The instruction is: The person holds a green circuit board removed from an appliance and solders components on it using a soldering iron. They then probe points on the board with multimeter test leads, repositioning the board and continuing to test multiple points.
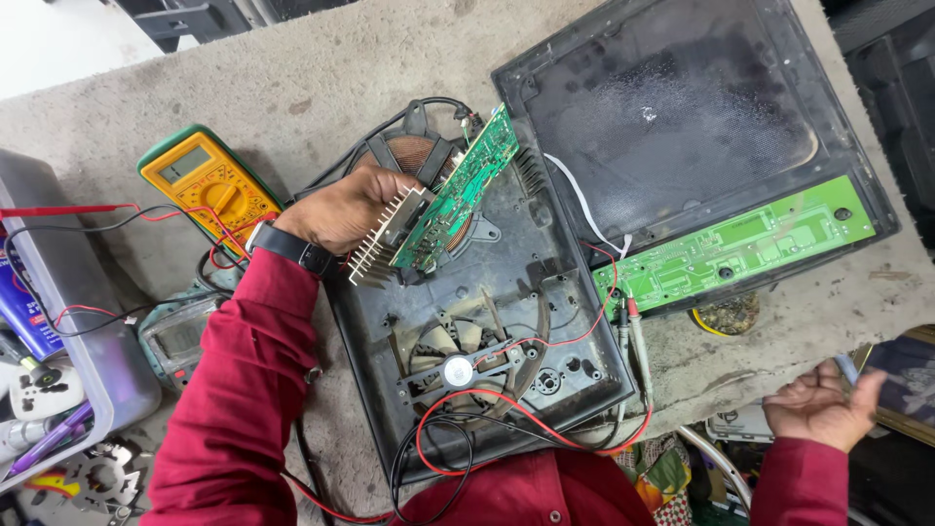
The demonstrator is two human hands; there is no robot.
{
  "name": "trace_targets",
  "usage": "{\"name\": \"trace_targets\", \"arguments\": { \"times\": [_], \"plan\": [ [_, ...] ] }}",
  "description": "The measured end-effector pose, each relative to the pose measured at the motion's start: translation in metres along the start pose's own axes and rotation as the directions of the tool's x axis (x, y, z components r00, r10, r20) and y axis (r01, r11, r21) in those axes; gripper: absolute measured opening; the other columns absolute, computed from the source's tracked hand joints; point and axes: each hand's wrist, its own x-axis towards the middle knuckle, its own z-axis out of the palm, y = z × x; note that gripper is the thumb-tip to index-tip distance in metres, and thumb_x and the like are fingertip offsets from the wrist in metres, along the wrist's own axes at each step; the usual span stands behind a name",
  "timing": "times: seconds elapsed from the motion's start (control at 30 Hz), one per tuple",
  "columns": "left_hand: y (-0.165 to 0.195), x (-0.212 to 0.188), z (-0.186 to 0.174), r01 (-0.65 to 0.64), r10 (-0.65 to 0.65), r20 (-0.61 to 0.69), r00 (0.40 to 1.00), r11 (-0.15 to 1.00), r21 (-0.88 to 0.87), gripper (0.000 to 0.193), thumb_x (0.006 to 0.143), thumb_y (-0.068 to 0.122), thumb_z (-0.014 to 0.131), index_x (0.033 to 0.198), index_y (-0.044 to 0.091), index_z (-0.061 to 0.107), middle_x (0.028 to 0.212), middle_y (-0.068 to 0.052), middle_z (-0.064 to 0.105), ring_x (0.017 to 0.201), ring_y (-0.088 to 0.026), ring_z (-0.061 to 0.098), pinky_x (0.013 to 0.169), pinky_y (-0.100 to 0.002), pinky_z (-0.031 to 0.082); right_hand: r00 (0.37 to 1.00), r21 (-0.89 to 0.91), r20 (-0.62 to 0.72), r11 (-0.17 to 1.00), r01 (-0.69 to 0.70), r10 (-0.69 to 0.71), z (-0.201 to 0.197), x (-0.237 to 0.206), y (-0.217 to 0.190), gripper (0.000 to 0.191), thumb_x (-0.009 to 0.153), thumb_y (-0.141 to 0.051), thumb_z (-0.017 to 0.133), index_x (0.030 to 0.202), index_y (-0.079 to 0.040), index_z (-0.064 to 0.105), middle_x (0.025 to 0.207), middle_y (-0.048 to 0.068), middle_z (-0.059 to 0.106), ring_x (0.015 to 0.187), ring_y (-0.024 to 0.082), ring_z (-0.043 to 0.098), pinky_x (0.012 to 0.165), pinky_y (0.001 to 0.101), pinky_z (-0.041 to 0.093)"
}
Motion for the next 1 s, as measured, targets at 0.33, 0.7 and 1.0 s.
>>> {"name": "trace_targets", "arguments": {
  "times": [0.33, 0.7, 1.0],
  "plan": [
    [-0.032, 0.001, -0.012, -0.264, 0.262, 0.033, 0.964, 0.961, 0.086, 0.031, 0.099, 0.014, 0.076, 0.124, -0.004, 0.071, 0.111, -0.003, 0.074, 0.096, -0.008, 0.065, 0.087, -0.03, 0.055, 0.993, -0.16, 0.023, 0.981, -0.112, 0.117, 0.006, -0.017, -0.035, 0.058, 0.106, -0.067, 0.05, 0.113, -0.012, 0.067, 0.09, -0.004, 0.06, 0.073, 0.01, 0.05, 0.07, 0.029, 0.04],
    [-0.026, 0.0, 0.001, -0.204, 0.204, -0.012, 0.979, 0.978, -0.049, 0.047, 0.089, 0.01, 0.082, 0.132, -0.002, 0.065, 0.112, -0.006, 0.075, 0.095, -0.011, 0.069, 0.086, -0.031, 0.056, 0.986, 0.03, -0.064, 0.988, -0.15, 0.152, 0.042, -0.01, -0.018, 0.056, 0.096, -0.077, 0.067, 0.101, -0.021, 0.062, 0.079, -0.006, 0.053, 0.076, 0.011, 0.049, 0.07, 0.0289, 0.04],
    [-0.045, -0.001, -0.024, -0.233, 0.234, -0.06, 0.97, 0.972, 0.03, 0.05, 0.089, 0.009, 0.079, 0.135, -0.003, 0.062, 0.118, -0.007, 0.073, 0.103, -0.014, 0.067, 0.093, -0.033, 0.054, 0.987, -0.014, -0.051, 0.988, -0.154, 0.154, 0.036, 0.006, -0.031, 0.054, 0.095, -0.072, 0.069, 0.087, -0.021, 0.054, 0.071, -0.008, 0.049, 0.056, 0.011, 0.037, 0.052, 0.0257, 0.028]
  ]
}}
